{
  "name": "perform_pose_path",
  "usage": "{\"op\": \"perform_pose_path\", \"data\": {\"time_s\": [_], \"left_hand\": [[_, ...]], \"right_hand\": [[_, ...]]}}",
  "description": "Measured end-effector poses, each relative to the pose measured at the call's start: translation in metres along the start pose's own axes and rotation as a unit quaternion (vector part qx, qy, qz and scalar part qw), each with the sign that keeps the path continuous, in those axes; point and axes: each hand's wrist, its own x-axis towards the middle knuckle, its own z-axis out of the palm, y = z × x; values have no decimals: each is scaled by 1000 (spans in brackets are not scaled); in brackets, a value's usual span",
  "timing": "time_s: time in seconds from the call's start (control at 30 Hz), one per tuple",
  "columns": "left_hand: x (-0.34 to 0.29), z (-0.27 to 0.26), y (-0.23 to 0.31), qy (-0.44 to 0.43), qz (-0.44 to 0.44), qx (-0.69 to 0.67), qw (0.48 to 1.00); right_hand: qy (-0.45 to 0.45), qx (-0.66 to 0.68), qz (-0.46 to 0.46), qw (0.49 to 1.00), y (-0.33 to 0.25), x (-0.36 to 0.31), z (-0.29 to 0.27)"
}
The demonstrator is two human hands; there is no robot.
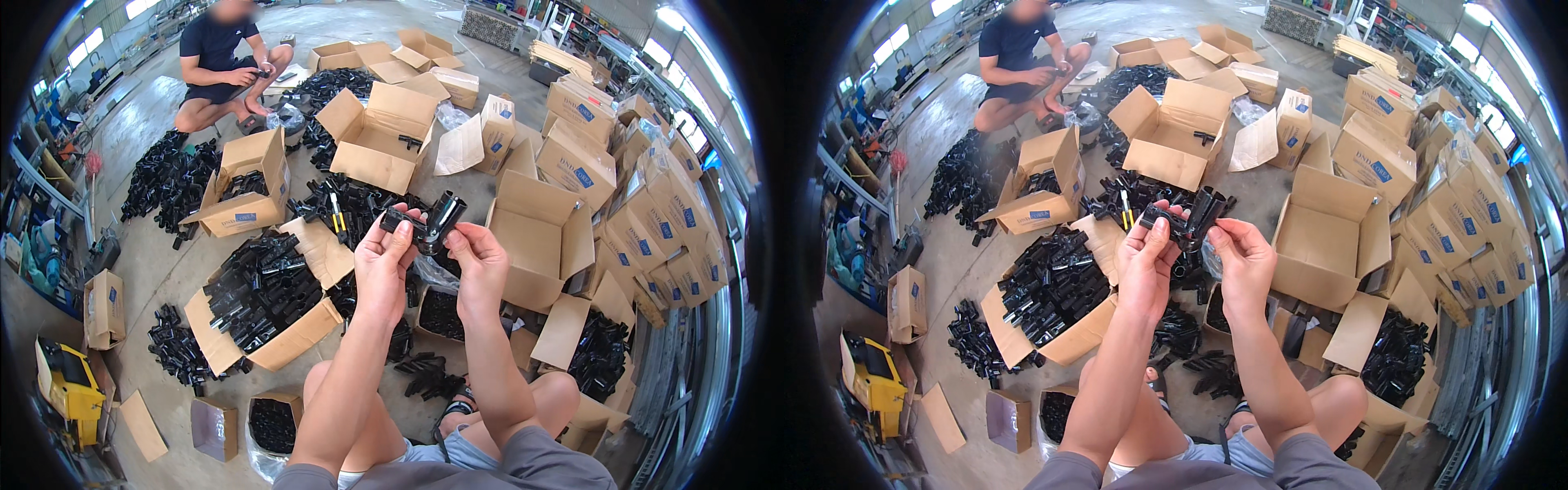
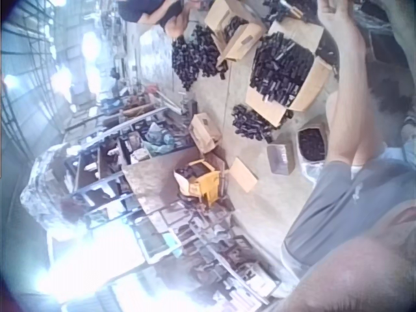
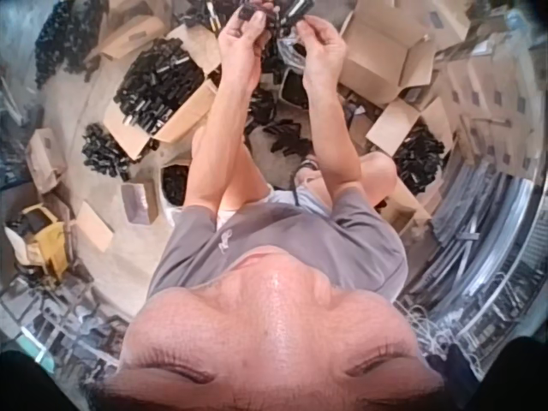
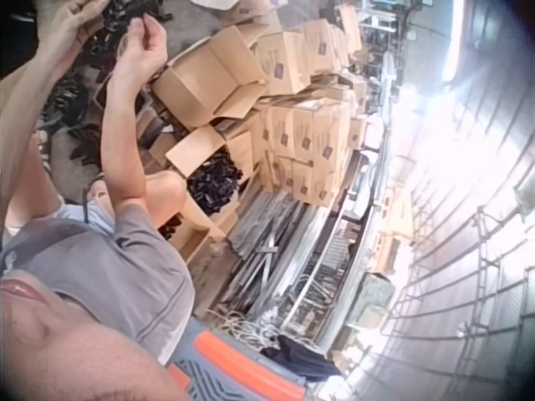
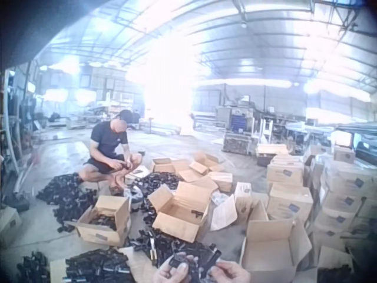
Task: The person sorts black plastic components by hand, placing them into a small bag and organizing them into various cardboard boxes on the floor.
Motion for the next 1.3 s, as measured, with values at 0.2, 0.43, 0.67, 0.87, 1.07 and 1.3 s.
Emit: {"op": "perform_pose_path", "data": {"time_s": [0.2, 0.43, 0.67, 0.87, 1.07, 1.3], "left_hand": [[-3, 2, 1, -53, 60, 64, 995], [-4, 4, 5, -92, 114, 150, 978], [-14, 10, 3, -129, 187, 490, 842], [9, -18, -2, -47, -21, 241, 969], [10, -23, -7, -61, -200, 316, 925], [12, -21, -14, -5, -227, 202, 953]], "right_hand": [[-24, 176, 114, 977, 10, -1, -12], [-38, 156, 140, 977, 1, -10, -13], [25, 90, 202, 975, 23, -7, -25], [-6, 98, 218, 971, 27, -14, -20], [-130, -65, 186, 972, 22, 1, -26], [-148, -104, 182, 967, 14, 18, -28]]}}
